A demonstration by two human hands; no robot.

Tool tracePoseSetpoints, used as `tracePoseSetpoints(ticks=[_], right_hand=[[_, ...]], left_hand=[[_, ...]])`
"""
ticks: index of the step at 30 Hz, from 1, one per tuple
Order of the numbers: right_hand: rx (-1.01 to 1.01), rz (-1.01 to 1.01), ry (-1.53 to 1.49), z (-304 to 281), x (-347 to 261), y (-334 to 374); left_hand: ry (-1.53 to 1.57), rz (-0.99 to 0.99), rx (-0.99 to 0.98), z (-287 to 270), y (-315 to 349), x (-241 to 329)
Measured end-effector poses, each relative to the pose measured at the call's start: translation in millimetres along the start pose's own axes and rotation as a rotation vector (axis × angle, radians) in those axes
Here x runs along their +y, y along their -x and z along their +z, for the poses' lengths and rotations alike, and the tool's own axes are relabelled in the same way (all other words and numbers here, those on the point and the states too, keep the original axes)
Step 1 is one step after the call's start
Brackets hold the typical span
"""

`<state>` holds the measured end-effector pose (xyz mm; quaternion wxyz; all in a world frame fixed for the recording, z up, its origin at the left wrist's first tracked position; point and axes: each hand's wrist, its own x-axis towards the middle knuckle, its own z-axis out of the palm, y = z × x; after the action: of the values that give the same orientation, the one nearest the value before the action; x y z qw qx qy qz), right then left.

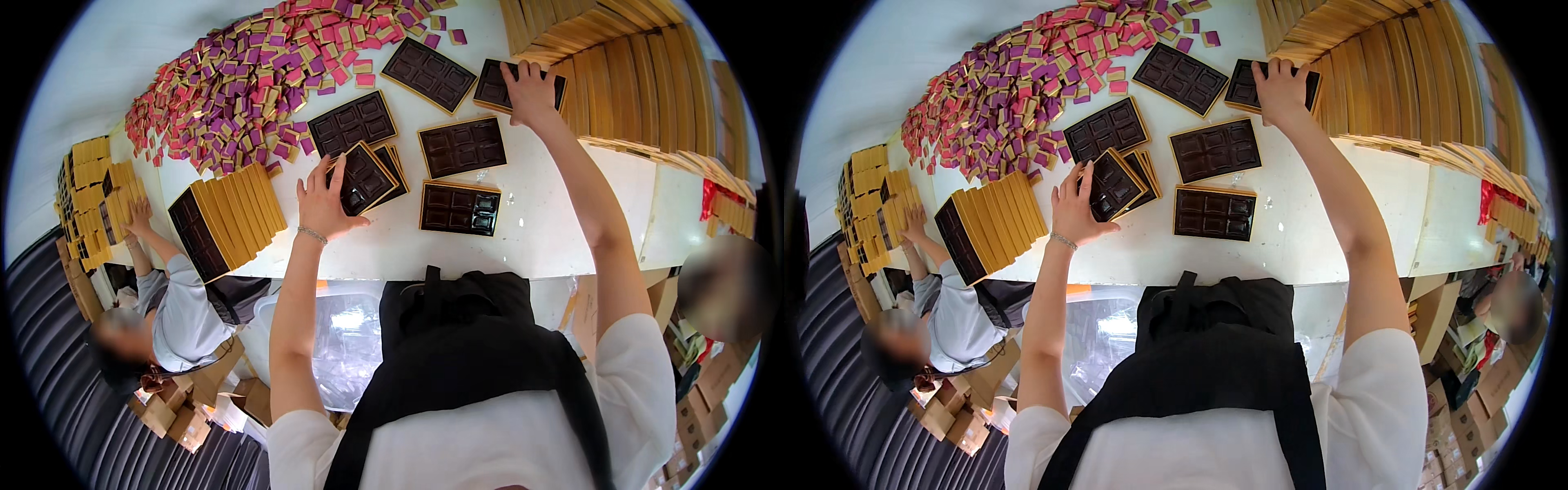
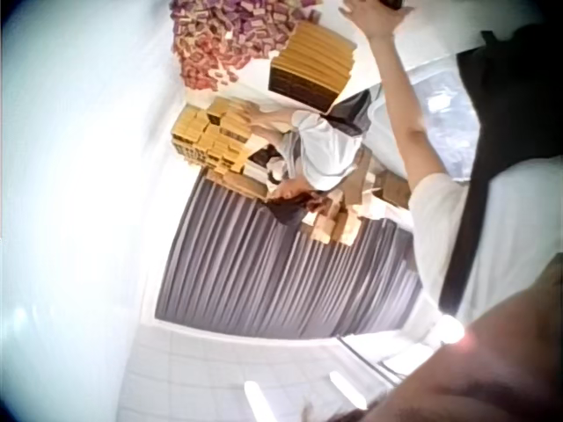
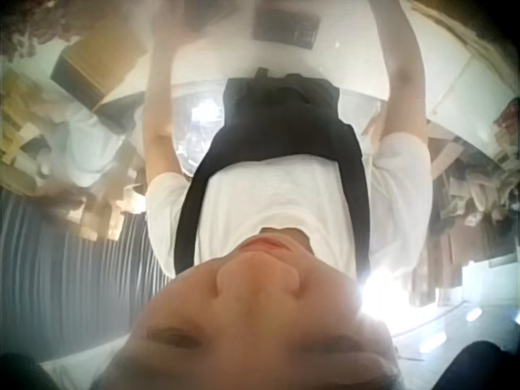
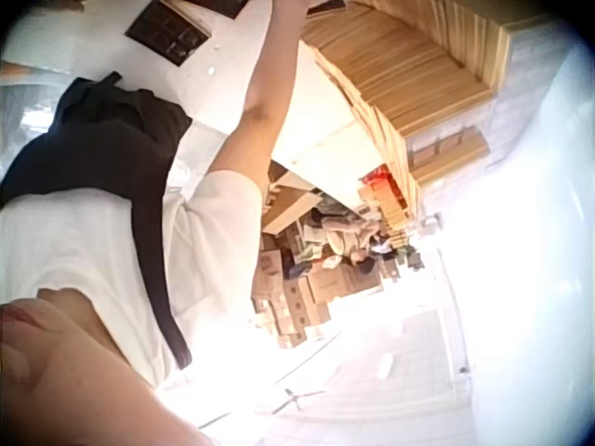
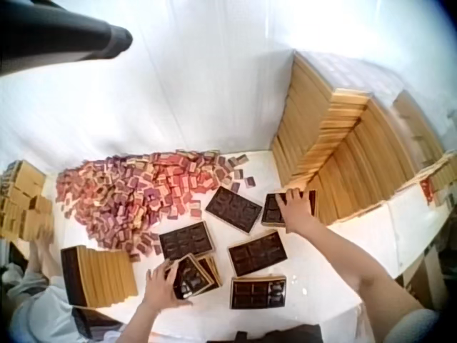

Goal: The person places small, individually wrapped pink and gold chocolate pieces into the compartments of black trays. They then close the trays with lids and stack the completed boxes on the table. The process is repeated continuously with a coworker visible in the background.

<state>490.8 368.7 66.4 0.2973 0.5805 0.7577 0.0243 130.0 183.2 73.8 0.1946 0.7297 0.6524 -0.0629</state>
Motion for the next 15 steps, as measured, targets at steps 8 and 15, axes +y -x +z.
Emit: tracePoseSetpoints(ticks=[8,15], right_hand=[[0.058,-0.009,-0.202,78.8,5.7,-1.6],[-0.095,-0.041,-0.422,74.8,2.0,-3.2]], left_hand=[[0.225,0.245,0.446,-13.8,-88.3,52.5],[-0.511,0.381,-0.062,-16.9,-230.8,111.7]])
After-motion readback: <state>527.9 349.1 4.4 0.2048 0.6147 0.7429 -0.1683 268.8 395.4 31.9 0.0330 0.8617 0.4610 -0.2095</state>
